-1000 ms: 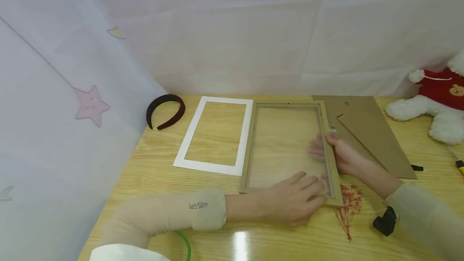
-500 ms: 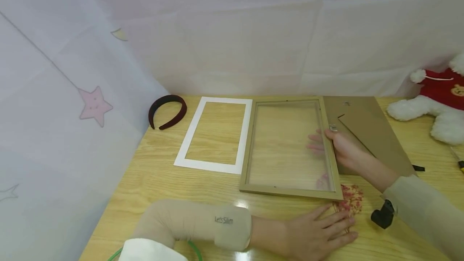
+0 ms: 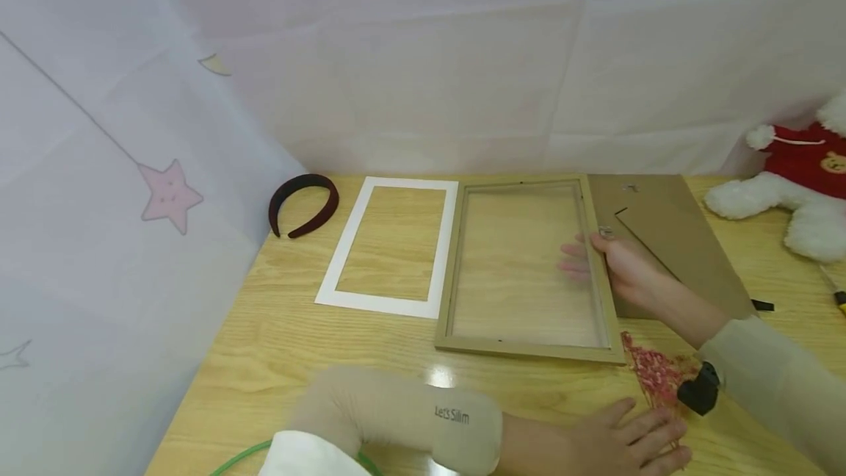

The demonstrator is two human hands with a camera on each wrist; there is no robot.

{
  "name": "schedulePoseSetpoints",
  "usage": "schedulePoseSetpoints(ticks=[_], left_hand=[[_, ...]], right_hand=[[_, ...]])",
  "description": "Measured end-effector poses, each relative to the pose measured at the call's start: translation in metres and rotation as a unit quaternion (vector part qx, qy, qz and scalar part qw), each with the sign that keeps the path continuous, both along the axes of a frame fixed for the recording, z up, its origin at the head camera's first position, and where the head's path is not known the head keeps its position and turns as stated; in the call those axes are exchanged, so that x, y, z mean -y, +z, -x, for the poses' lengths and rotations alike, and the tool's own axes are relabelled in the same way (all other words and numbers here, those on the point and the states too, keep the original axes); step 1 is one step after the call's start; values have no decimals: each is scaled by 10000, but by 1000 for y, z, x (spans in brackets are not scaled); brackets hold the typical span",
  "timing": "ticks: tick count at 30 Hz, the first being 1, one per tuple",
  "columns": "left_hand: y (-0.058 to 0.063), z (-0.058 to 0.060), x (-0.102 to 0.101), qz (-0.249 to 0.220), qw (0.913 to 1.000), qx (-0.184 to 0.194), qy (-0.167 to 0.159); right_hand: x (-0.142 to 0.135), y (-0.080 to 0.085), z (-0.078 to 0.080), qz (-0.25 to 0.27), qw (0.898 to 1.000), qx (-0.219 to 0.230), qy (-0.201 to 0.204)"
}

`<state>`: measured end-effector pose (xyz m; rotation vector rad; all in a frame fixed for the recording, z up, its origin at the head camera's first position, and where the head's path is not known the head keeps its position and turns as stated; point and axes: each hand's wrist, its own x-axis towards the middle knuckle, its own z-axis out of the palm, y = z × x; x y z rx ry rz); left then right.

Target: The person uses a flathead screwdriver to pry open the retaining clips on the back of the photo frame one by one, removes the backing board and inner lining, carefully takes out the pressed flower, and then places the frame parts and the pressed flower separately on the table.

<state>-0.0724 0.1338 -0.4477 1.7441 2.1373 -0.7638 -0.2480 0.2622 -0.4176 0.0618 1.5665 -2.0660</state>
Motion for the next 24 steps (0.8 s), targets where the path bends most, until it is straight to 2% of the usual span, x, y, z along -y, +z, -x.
schedulePoseSetpoints(ticks=[5, 8, 11, 13, 17, 21, 24], left_hand=[[0, -2, -29, 220, 9990, 22, 384], [-3, -3, -43, 379, 9980, -271, 422], [-6, -3, -53, 516, 9961, -465, 540], [-7, -2, -54, 559, 9955, -385, 666], [-3, 3, -46, 378, 9965, -63, 737], [5, 7, -25, -188, 9981, 133, 564], [9, 7, -5, -633, 9976, 132, 265]], right_hand=[[0, 2, -1, -105, 9999, 44, 26], [0, 3, -2, -176, 9998, 22, 35], [1, 3, -2, -245, 9997, -23, 37], [2, 3, -2, -238, 9997, -17, 53], [1, 1, -1, -241, 9997, -13, 84], [-2, -1, -1, -214, 9997, 33, 92], [-3, -3, -1, -173, 9998, 55, 110]])
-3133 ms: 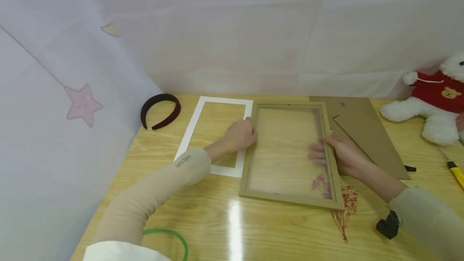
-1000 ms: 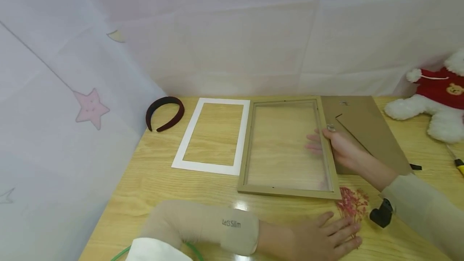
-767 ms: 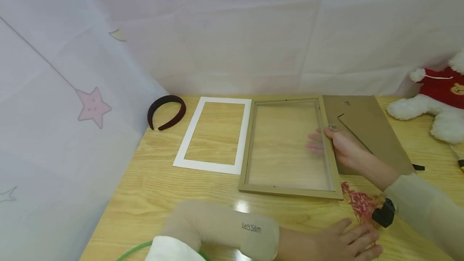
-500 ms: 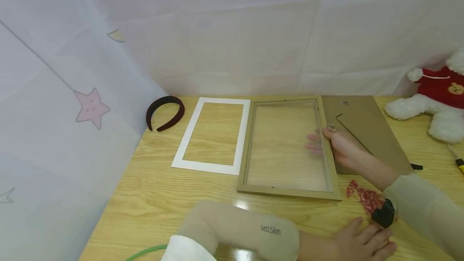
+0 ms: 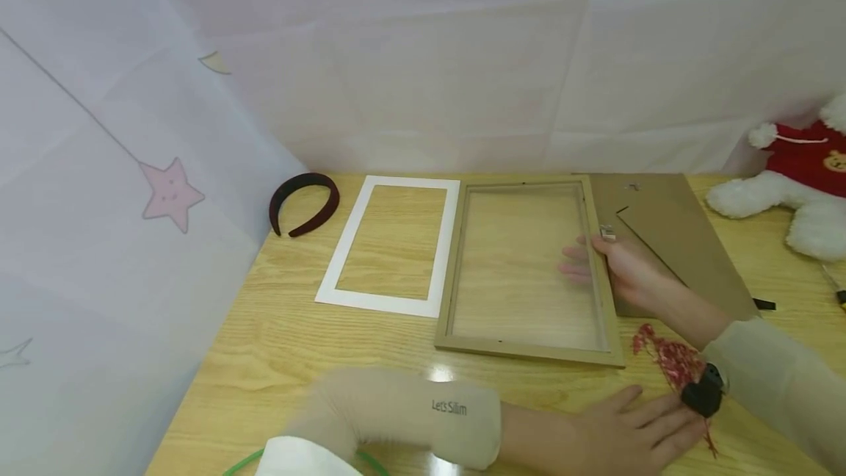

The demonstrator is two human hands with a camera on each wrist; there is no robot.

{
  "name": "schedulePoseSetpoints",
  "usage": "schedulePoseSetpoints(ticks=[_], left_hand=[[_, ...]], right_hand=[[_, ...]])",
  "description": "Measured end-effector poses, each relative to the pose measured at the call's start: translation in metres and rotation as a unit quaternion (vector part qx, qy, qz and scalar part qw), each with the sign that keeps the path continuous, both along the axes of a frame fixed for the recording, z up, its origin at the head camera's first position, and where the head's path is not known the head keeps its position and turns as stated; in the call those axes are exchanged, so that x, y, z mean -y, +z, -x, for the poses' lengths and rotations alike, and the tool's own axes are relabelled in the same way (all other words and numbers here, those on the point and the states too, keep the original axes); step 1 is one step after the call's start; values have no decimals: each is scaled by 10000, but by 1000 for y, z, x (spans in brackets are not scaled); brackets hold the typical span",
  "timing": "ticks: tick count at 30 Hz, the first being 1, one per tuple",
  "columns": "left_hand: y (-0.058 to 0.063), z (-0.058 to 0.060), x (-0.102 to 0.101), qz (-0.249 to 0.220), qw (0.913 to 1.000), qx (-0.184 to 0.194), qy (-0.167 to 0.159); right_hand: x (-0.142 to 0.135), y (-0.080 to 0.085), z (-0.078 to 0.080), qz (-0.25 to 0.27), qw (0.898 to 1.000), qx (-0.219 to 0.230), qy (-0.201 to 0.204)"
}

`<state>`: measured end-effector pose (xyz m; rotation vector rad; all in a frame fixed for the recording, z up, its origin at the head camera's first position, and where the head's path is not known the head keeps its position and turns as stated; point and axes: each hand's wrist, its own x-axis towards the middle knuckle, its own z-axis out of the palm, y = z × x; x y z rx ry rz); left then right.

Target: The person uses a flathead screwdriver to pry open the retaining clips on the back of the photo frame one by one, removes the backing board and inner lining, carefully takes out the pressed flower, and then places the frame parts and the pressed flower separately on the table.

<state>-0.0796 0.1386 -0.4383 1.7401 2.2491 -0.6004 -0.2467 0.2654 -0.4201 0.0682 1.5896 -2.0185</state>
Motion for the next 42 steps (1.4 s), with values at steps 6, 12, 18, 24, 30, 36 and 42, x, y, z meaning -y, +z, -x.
schedulePoseSetpoints(ticks=[6, 12, 18, 24, 30, 36, 42], left_hand=[[10, -5, 49, -351, 9979, -272, -471], [24, -4, 103, -889, 9880, -1129, -561], [34, 15, 139, -1411, 9832, -1154, -56], [19, 43, 161, -1675, 9774, -1063, 734], [0, 46, 168, -1833, 9702, -1399, 749], [-1, 43, 169, -1784, 9674, -1721, 511], [-5, 34, 168, -1715, 9697, -1730, 204]], right_hand=[[-3, -1, -1, 180, 9998, -15, -82], [1, -4, -1, 101, 9990, -292, -309], [-4, -5, -4, 342, 9980, -119, -527], [-11, -9, -9, 424, 9969, -3, -662], [-8, -13, -14, 176, 9964, -138, -820], [-5, -12, -27, 201, 9934, -354, -1075], [-2, -16, -45, 207, 9919, -296, -1218]])
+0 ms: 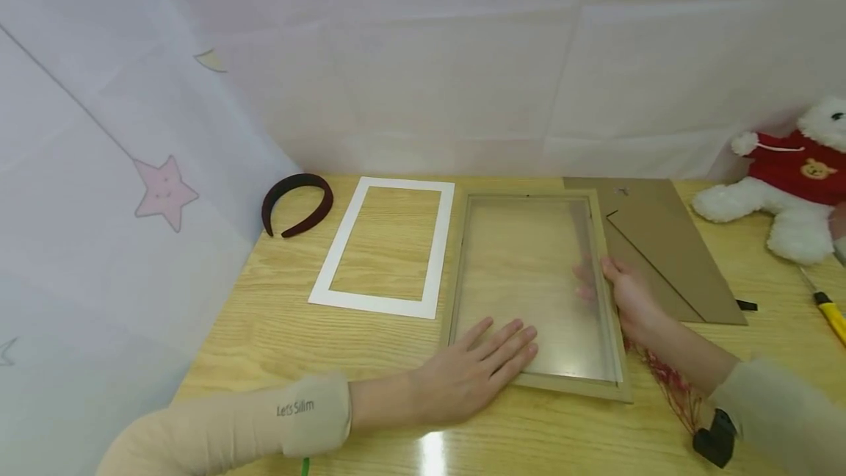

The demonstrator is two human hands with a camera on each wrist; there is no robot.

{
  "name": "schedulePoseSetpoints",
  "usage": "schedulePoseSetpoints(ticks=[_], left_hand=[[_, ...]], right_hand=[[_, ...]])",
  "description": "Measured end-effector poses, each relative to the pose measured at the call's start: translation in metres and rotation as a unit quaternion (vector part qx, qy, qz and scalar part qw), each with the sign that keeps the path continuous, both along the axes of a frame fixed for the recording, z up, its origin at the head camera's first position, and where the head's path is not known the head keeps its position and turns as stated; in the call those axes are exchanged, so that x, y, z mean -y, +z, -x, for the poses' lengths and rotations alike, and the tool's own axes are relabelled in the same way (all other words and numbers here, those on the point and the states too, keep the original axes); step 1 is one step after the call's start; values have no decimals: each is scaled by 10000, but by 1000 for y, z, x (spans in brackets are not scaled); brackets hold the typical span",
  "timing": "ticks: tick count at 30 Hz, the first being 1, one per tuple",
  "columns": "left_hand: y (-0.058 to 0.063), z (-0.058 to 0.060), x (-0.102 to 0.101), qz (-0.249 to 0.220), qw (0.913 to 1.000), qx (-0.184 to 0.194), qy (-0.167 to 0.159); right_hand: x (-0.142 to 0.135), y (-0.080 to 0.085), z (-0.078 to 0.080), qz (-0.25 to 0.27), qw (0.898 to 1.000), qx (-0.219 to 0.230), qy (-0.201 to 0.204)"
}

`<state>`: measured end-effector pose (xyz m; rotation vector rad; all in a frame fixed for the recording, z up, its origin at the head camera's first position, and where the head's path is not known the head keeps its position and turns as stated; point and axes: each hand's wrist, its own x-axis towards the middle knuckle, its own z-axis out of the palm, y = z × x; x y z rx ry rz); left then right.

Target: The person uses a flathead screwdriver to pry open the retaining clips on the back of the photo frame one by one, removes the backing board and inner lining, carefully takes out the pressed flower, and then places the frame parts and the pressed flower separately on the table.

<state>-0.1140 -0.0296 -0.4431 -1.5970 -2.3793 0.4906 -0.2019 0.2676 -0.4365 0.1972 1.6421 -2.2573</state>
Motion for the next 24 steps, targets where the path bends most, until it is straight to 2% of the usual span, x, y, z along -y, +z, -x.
schedulePoseSetpoints(ticks=[9, 16, 24], left_hand=[[4, -22, 0, -7, 9993, 241, -282], [4, -36, -2, 37, 9989, 134, -437], [3, -49, -3, 13, 9975, 456, -546]], right_hand=[[4, -6, -29, -331, 9993, -2, 179], [6, -5, -50, -809, 9960, -113, 365], [9, -8, -70, -1009, 9937, 161, 450]])
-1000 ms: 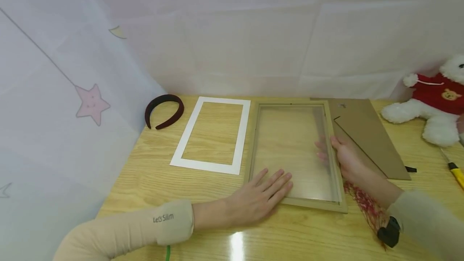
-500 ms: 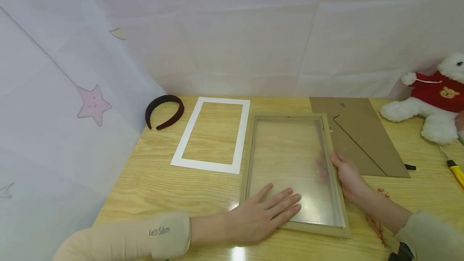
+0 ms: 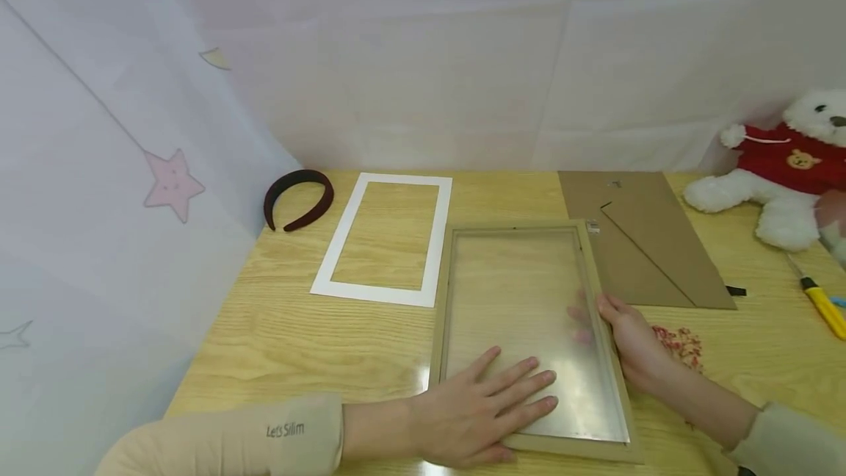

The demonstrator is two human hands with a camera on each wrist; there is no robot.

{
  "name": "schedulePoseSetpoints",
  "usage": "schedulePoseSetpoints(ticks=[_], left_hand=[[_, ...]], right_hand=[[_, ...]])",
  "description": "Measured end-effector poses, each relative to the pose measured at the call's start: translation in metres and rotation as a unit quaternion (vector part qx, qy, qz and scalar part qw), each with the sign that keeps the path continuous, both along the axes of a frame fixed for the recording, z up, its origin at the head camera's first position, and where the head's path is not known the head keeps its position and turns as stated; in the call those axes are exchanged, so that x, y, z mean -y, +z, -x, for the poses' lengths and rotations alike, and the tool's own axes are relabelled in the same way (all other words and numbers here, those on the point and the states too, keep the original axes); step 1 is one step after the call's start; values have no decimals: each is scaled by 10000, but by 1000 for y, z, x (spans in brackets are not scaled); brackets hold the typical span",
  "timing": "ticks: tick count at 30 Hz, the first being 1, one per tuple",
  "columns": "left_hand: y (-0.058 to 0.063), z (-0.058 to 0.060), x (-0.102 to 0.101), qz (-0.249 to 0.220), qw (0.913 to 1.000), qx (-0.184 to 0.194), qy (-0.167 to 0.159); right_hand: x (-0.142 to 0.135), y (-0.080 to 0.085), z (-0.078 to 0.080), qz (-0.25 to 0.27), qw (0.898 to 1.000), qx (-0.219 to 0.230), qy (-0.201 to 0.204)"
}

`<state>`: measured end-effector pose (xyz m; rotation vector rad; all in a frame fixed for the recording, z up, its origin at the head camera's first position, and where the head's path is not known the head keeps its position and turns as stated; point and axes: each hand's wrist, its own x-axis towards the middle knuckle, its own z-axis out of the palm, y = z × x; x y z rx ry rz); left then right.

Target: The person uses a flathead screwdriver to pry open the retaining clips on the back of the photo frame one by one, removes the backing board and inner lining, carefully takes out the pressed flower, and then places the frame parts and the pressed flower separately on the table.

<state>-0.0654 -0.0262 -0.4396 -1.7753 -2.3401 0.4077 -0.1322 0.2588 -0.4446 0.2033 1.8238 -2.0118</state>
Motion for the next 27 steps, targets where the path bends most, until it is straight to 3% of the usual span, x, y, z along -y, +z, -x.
schedulePoseSetpoints(ticks=[9, 14, 18, 22, 27], left_hand=[[-1, 6, -1, -162, 9983, 564, 19], [1, 4, -2, -308, 9976, 614, -5], [5, 1, -5, -104, 9981, 607, 66], [11, -2, -10, 238, 9987, 449, 21], [17, -10, -14, 354, 9987, -121, -341]], right_hand=[[5, 5, -1, 248, 9996, 37, -110], [5, 7, -8, 172, 9997, 196, 7], [5, 6, -15, 140, 9994, 298, 124], [3, 4, -21, 34, 9988, 462, 159], [1, 3, -28, -40, 9981, 610, 104]])
